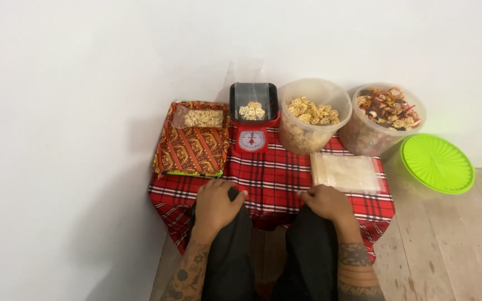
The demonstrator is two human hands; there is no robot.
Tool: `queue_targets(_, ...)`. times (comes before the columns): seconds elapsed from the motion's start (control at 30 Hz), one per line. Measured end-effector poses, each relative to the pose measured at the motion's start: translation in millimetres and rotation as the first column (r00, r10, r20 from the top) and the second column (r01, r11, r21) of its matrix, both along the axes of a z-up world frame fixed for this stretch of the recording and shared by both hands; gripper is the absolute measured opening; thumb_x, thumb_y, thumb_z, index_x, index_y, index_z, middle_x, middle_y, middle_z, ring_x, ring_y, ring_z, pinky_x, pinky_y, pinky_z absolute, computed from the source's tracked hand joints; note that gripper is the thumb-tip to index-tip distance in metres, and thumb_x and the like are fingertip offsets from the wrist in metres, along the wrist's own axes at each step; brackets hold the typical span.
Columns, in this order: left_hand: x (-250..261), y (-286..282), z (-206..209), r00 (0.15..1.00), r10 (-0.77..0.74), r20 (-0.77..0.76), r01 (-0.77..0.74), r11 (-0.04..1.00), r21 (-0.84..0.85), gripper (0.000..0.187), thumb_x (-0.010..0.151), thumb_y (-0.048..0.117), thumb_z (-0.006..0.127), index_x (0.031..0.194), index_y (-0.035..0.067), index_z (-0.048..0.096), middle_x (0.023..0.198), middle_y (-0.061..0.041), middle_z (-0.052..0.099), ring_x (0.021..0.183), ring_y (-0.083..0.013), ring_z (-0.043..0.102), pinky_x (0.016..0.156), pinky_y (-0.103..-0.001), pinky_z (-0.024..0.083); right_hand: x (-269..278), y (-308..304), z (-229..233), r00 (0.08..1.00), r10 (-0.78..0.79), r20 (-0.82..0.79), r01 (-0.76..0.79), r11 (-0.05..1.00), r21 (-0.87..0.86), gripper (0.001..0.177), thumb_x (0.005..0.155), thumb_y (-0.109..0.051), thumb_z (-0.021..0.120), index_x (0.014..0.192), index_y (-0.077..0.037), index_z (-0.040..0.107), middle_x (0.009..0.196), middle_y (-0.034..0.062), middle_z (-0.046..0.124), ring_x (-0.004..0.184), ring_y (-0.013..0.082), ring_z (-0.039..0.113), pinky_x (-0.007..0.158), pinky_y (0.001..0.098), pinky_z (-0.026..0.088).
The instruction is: Packing small snack items like puffed rice or popcorn into small plastic bags using hands and a spoon, then weighing them on a scale.
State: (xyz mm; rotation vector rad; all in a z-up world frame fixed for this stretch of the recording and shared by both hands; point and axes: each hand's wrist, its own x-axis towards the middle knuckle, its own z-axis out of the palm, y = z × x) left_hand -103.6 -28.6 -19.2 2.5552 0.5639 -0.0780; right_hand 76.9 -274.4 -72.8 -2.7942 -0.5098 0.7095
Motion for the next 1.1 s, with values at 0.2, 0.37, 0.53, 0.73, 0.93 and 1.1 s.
queue_targets(0.2, 9, -13, -16, 0.996, -0.083, 0.041, 0.082, 0.996, 0.031, 0.054, 0.1, 0.047, 0.049, 0.13, 0.005, 0.064, 0.133, -0.016, 0.063, 0.137, -0.031, 0.048, 0.115, -0.05, 0.03, -22, 17, 21, 0.995, 0.089, 0.038, -0.088, 0.995, -0.042, 0.049, 0.092, -0.052, 0.05, 0.112, -0.021, 0.081, 0.114, 0.0178, 0.078, 0.121, 0.0394, 0.067, 0.101, 0.0506, 0.052)
queue_targets(0.37, 9, -27, -19, 0.983, -0.159, 0.09, 0.154, 0.987, 0.055, 0.049, 0.098, 0.038, 0.051, 0.131, 0.003, 0.062, 0.132, -0.018, 0.062, 0.136, -0.0337, 0.046, 0.114, -0.052, 0.029, -33, 28, 26, 0.987, 0.148, 0.065, -0.146, 0.988, -0.047, 0.048, 0.092, -0.053, 0.05, 0.113, -0.023, 0.08, 0.112, 0.0152, 0.078, 0.119, 0.037, 0.068, 0.102, 0.049, 0.052)
queue_targets(0.53, 16, -40, -28, 0.973, -0.19, 0.127, 0.184, 0.981, 0.058, 0.048, 0.096, 0.036, 0.052, 0.129, 0.003, 0.063, 0.13, -0.017, 0.062, 0.135, -0.0335, 0.047, 0.114, -0.053, 0.028, -40, 39, 17, 0.974, 0.21, 0.09, -0.204, 0.976, -0.072, 0.047, 0.092, -0.052, 0.05, 0.115, -0.023, 0.079, 0.112, 0.013, 0.078, 0.119, 0.0345, 0.068, 0.103, 0.0486, 0.051)
queue_targets(0.73, 26, -51, -39, 0.969, -0.191, 0.156, 0.194, 0.981, -0.005, 0.046, 0.095, 0.032, 0.053, 0.127, 0.001, 0.064, 0.126, -0.019, 0.063, 0.134, -0.0335, 0.047, 0.114, -0.052, 0.027, -43, 48, 8, 0.96, 0.252, 0.118, -0.246, 0.967, -0.065, 0.048, 0.093, -0.055, 0.051, 0.11, -0.02, 0.08, 0.108, 0.0121, 0.078, 0.116, 0.0339, 0.069, 0.103, 0.0489, 0.049)
queue_targets(0.93, 13, -30, -30, 0.975, -0.141, 0.171, 0.137, 0.99, 0.04, 0.045, 0.093, 0.036, 0.057, 0.123, 0.004, 0.068, 0.123, -0.018, 0.065, 0.129, -0.0353, 0.053, 0.11, -0.054, 0.033, -42, 30, 25, 0.974, 0.203, 0.099, -0.198, 0.979, -0.056, 0.047, 0.094, -0.051, 0.049, 0.11, -0.02, 0.08, 0.108, 0.0146, 0.078, 0.117, 0.0361, 0.069, 0.101, 0.0506, 0.05)
queue_targets(1.1, -12, 3, -21, 0.98, 0.014, 0.2, -0.014, 1.0, 0.001, 0.042, 0.092, 0.038, 0.061, 0.122, 0.01, 0.07, 0.124, -0.014, 0.067, 0.131, -0.0335, 0.054, 0.11, -0.052, 0.036, -29, -3, 25, 0.991, 0.082, 0.105, -0.083, 0.997, -0.001, 0.047, 0.093, -0.05, 0.052, 0.108, -0.017, 0.081, 0.107, 0.0198, 0.078, 0.116, 0.0412, 0.068, 0.1, 0.0537, 0.051)
